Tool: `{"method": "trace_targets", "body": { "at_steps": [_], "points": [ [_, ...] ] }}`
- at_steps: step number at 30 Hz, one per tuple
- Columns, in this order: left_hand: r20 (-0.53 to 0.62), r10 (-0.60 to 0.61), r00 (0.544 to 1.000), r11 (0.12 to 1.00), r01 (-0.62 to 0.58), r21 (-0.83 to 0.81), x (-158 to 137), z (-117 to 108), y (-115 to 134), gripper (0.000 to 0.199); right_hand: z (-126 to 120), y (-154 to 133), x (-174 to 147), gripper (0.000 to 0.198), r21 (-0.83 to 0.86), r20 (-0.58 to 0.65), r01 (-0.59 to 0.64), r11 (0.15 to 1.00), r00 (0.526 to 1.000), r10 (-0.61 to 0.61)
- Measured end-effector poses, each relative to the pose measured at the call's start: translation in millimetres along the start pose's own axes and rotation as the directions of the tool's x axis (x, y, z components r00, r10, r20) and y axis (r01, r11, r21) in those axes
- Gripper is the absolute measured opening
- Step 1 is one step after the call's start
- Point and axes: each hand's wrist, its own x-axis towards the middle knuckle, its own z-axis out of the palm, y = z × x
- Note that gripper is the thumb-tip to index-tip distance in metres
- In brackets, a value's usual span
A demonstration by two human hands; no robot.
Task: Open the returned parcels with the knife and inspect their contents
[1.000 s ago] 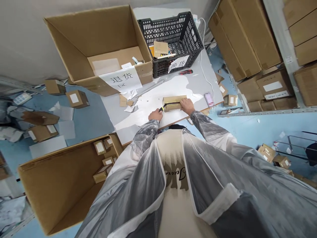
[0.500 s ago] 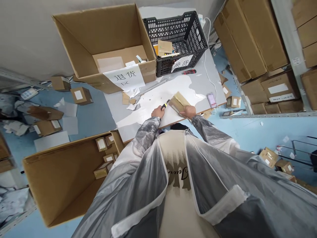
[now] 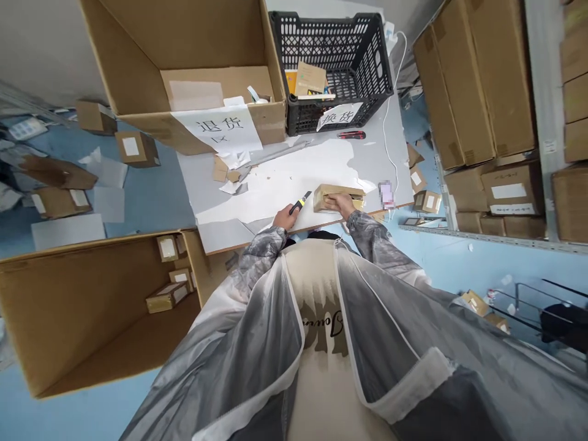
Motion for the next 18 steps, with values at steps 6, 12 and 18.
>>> {"method": "trace_targets", "body": {
  "at_steps": [6,12,18],
  "points": [
    [0.02,-0.056,0.998,0.998,0.057,-0.012,8,39,19,0.032,-28,8,9,0.03,-0.777,-0.022,0.184,0.602,0.948,-0.318],
    [0.001,-0.137,0.991,0.965,0.134,-0.227,2,60,26,0.033,-37,-10,26,0.047,-0.852,0.495,0.521,-0.056,0.765,-0.411],
    [-0.059,-0.204,0.977,0.938,0.178,-0.296,-4,69,34,0.033,-46,-15,57,0.074,-0.686,0.712,0.72,-0.104,0.636,-0.298]
  ]
}}
